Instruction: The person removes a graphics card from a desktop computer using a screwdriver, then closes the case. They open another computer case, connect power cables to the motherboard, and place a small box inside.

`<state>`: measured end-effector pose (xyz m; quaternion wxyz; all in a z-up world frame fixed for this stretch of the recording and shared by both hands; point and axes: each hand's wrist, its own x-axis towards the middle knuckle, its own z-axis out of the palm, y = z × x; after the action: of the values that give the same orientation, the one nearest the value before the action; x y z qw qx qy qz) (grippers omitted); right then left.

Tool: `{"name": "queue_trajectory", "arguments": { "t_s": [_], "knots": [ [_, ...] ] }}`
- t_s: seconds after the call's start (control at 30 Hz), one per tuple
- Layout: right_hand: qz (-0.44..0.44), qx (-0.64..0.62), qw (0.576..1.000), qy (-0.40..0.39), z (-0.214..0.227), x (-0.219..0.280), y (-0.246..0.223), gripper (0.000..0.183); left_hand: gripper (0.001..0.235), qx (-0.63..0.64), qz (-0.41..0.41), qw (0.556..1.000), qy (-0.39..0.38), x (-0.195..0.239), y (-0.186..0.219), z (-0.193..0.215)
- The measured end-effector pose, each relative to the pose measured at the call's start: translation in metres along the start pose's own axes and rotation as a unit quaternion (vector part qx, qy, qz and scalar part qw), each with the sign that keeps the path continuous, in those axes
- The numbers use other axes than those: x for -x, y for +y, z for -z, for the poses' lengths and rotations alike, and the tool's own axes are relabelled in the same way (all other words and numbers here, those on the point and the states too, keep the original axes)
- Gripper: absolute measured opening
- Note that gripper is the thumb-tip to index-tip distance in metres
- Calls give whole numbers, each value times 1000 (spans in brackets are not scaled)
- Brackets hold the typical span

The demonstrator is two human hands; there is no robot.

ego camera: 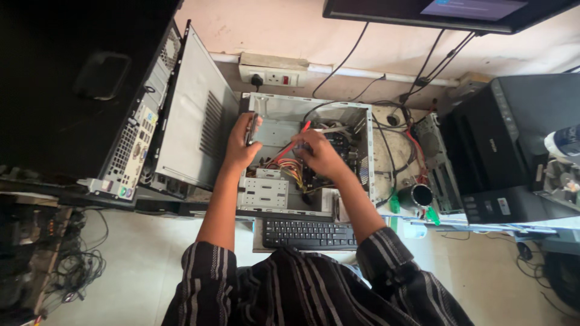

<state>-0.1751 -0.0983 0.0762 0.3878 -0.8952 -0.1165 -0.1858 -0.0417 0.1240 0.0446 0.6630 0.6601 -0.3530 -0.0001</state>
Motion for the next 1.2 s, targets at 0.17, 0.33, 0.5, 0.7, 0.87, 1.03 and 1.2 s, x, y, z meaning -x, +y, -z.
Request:
{"name": "queue_trajectory", "arguments": {
  "t_s": [0.17,0.33,0.5,0.7,0.87,1.03,1.2],
  "knots": [
    [-33,134,985,105,14,13,37,34,48,-19,22,999,-30,2,0,-2],
    [-276,21,892,357,-2,17,105,38,50,58,47,997,37,0,0,1],
    [-439,-342,768,315,-13,22,146,67,50,121,55,989,59,1,-5,3],
    [-239,-353,869,251,-22,21,157,63,51,84,78,993,33,-1,-4,3],
    [-311,-192,867,337,-43,15,173,63,55,44,56,997,34,2,-9,4],
    [-252,-303,833,389,-31,-1,160,45,58,84,51,992,77,1,-12,5],
    [-256,-258,901,236,-8,-13,82,18,58,-53,-20,997,48,-4,1,1]
  ]
}}
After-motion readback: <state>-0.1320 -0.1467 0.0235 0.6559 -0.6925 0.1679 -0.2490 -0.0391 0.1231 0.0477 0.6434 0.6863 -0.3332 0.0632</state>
